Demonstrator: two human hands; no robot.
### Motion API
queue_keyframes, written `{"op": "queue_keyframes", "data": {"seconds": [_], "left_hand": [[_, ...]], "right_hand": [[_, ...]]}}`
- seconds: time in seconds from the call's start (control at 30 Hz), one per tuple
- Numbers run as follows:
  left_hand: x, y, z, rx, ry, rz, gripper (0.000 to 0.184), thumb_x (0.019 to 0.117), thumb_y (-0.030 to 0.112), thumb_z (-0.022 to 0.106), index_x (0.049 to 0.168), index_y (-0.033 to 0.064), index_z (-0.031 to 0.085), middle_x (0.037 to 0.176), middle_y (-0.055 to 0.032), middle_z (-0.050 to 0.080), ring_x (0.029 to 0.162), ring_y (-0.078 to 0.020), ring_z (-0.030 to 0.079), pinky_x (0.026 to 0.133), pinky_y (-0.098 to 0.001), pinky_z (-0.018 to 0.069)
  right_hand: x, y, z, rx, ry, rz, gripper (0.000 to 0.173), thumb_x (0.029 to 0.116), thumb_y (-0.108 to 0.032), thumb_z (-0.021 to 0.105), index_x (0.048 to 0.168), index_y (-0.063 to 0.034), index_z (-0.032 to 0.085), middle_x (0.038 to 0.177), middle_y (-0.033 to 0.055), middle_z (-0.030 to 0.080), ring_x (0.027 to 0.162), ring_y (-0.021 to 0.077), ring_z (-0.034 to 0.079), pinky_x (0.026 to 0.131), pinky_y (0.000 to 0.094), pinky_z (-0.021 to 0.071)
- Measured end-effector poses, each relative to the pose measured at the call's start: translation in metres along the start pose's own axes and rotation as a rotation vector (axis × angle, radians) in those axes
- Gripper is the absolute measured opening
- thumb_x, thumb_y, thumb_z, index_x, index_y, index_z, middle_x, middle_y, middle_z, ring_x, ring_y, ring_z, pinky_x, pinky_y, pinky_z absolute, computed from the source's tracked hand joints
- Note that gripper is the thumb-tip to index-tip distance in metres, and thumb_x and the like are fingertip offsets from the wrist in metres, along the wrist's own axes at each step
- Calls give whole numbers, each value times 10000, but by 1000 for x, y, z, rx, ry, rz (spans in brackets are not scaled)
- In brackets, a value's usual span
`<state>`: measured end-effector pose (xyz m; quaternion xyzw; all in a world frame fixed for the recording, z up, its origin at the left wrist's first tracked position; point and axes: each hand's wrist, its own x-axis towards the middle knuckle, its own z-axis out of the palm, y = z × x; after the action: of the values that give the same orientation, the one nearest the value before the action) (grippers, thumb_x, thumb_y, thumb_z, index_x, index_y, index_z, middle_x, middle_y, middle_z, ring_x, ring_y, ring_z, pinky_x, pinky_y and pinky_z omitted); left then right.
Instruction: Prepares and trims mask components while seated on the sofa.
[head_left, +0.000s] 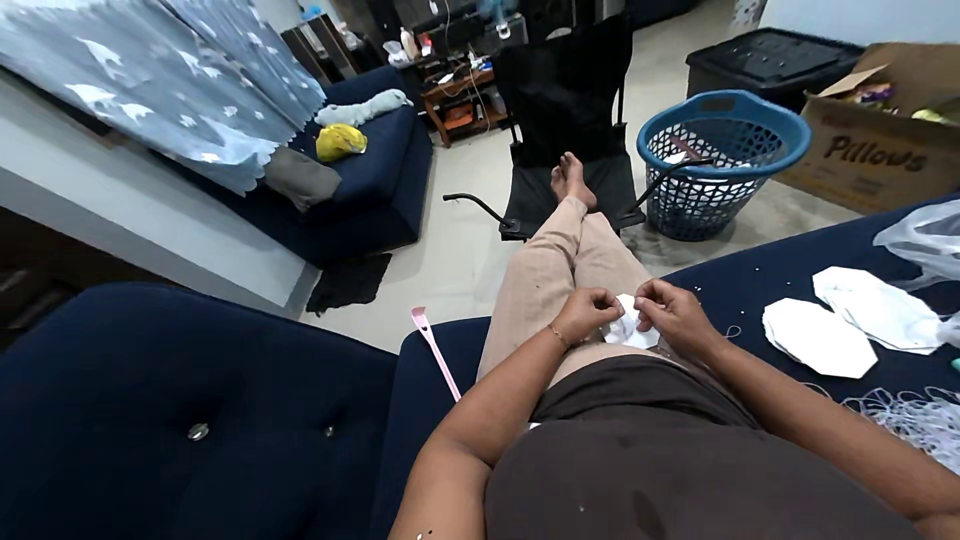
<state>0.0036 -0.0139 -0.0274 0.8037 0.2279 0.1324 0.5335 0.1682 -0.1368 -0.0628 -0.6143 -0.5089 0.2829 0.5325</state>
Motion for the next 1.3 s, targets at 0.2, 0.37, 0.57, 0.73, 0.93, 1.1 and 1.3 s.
{"op": "queue_keyframes", "data": {"seconds": [0.2, 0.37, 0.57, 0.73, 0.93, 1.1, 1.3], "left_hand": [[-3, 3, 4, -293, 27, -13, 90, 959, 29, 637, 1007, -48, 638, 905, -35, 683, 695, -41, 597, 636, -219, 516], [-1, 6, 3, -80, -34, -155, 169, 1020, 45, 560, 1110, -86, 615, 825, -85, 648, 649, -98, 623, 635, -261, 555], [-4, 8, -3, -109, -31, -163, 136, 1004, 77, 608, 1001, -46, 665, 796, -26, 661, 612, -29, 548, 576, -197, 465], [-7, 18, -1, -540, 222, -139, 143, 1034, 42, 534, 1074, -50, 635, 917, -53, 720, 581, 12, 521, 517, -154, 412], [-5, 16, 3, 197, 23, -93, 209, 1002, 89, 621, 1130, -46, 716, 971, -136, 715, 747, -107, 632, 750, -284, 545], [-2, 12, 3, 219, -44, -54, 188, 996, 101, 628, 1066, -54, 708, 935, -107, 698, 755, -76, 596, 740, -254, 508], [-2, 6, 3, 33, 6, -71, 169, 1008, 83, 605, 1057, -66, 667, 892, -63, 664, 733, -47, 586, 715, -223, 516]], "right_hand": [[2, 3, 8, 162, 49, 59, 152, 1039, -70, 458, 1112, 24, 553, 829, 59, 694, 628, 129, 689, 610, 314, 619], [3, 2, 10, 261, 114, 118, 171, 1056, -68, 379, 1156, 18, 488, 831, 84, 697, 636, 182, 713, 617, 359, 638], [0, 2, 11, 149, 127, 134, 157, 1039, -34, 468, 1125, 64, 555, 969, 150, 685, 680, 207, 725, 670, 381, 653], [-5, 0, 13, -363, -66, -347, 145, 944, -21, 579, 983, 86, 668, 1093, 255, 639, 897, 306, 684, 764, 413, 600], [-5, 1, 16, -371, -43, -415, 141, 947, -16, 572, 980, 91, 657, 1070, 247, 650, 868, 296, 692, 738, 389, 605], [-5, 2, 16, -205, 31, -247, 161, 978, -53, 569, 1003, 72, 668, 1019, 198, 668, 827, 220, 705, 751, 363, 619], [-7, 2, 17, 145, 105, -159, 252, 900, -11, 684, 1149, 12, 651, 1035, 66, 726, 834, 105, 712, 735, 279, 621]]}}
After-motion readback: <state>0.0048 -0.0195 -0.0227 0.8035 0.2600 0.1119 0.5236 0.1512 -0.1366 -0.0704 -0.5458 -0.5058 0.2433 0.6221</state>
